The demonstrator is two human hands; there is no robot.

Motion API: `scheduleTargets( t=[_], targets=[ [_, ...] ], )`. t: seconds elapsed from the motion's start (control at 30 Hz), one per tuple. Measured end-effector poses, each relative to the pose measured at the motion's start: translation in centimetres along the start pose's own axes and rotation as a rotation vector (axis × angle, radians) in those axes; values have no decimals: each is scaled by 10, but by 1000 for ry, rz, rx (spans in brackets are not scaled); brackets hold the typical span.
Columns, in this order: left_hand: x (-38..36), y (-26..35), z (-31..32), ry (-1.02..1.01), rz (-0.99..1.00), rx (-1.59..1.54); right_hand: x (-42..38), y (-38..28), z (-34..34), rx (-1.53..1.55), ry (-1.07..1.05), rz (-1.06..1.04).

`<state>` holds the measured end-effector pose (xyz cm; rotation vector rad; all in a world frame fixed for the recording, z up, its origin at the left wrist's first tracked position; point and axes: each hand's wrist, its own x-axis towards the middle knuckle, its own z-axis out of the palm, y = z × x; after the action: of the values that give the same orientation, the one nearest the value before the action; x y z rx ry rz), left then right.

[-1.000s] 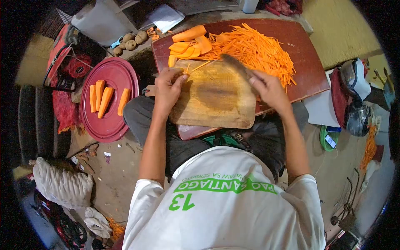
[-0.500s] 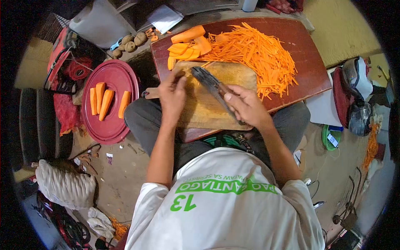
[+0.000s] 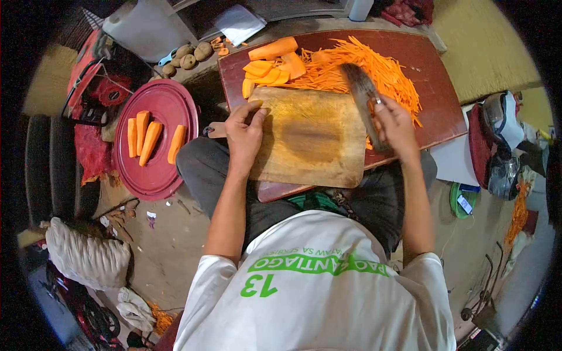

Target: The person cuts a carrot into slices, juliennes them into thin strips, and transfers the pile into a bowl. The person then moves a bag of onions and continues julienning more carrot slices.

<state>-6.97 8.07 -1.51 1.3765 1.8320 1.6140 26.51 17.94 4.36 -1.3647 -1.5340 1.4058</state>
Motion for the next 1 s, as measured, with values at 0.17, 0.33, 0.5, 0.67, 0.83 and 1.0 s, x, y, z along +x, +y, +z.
scheduleTargets(
  t=[0.17,0.33,0.5,0.67,0.83,1.0],
  targets=[
    [20,8,12,-139,117,130,-6,-20,-12,32,95,-112],
    [51,12,25,-250,533,551,-36,-7,28,180,16,-79],
    [68,3,38,-370,763,740,-57,-16,32,-10,-117,-13],
    [48,25,36,-266,800,695,-62,-28,35,-153,-103,-95],
    [-15,39,35,-424,652,602,-46,-11,37,-367,-164,-189],
    [-52,53,28,-494,559,498,-58,-24,42,-396,-184,-93]
  ],
)
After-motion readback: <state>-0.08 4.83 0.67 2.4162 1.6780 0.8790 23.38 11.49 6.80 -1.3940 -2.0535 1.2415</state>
